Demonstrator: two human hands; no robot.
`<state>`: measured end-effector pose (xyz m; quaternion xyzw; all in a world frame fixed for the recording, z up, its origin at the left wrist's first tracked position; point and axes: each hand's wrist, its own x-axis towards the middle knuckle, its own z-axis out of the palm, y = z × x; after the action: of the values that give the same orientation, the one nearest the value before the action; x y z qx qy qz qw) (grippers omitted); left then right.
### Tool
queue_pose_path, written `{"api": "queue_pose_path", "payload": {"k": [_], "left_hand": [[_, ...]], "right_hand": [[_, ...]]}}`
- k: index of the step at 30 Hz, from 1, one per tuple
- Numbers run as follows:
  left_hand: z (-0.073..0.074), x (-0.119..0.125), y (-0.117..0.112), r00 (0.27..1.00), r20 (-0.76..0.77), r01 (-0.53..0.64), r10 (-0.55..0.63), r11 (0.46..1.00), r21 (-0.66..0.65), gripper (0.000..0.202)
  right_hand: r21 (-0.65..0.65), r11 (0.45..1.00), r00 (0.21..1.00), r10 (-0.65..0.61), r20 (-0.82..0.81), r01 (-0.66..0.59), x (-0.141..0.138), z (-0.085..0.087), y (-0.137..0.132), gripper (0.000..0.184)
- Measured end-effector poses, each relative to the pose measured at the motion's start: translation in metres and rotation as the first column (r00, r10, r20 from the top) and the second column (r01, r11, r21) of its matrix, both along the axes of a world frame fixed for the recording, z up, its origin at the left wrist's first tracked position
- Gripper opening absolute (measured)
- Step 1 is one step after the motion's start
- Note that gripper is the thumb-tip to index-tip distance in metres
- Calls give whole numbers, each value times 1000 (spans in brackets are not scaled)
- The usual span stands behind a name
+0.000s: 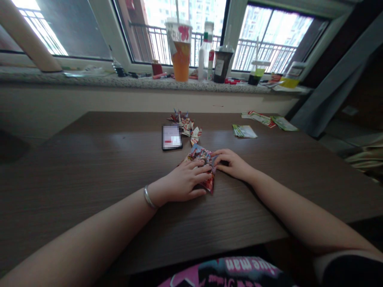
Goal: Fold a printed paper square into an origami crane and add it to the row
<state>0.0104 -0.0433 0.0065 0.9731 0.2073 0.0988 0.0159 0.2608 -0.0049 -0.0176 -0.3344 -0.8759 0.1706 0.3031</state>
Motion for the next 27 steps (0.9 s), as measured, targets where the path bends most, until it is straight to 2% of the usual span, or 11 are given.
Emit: {"api": "queue_pose_path", "payload": {"k": [5, 14, 19, 27], "left_hand": [[-1, -1, 1, 1000, -19, -8, 8, 1000, 6, 48], [-6, -1, 1, 1000, -20, -21, 21, 1000, -8, 52], [-4, 0, 2, 1000, -21, -11, 11, 1000, -13, 51], [-5, -1, 3, 999, -50, -16, 10, 994, -110, 51]], "right_hand": [[-11, 998, 996, -64, -55, 63, -3, 4, -5, 10], [11, 993, 993, -115, -3, 115, -7, 10, -8, 8], [42, 983, 983, -180, 14, 180, -10, 12, -10, 18], [77, 969, 972, -235, 18, 233, -9, 12, -10, 5]]}}
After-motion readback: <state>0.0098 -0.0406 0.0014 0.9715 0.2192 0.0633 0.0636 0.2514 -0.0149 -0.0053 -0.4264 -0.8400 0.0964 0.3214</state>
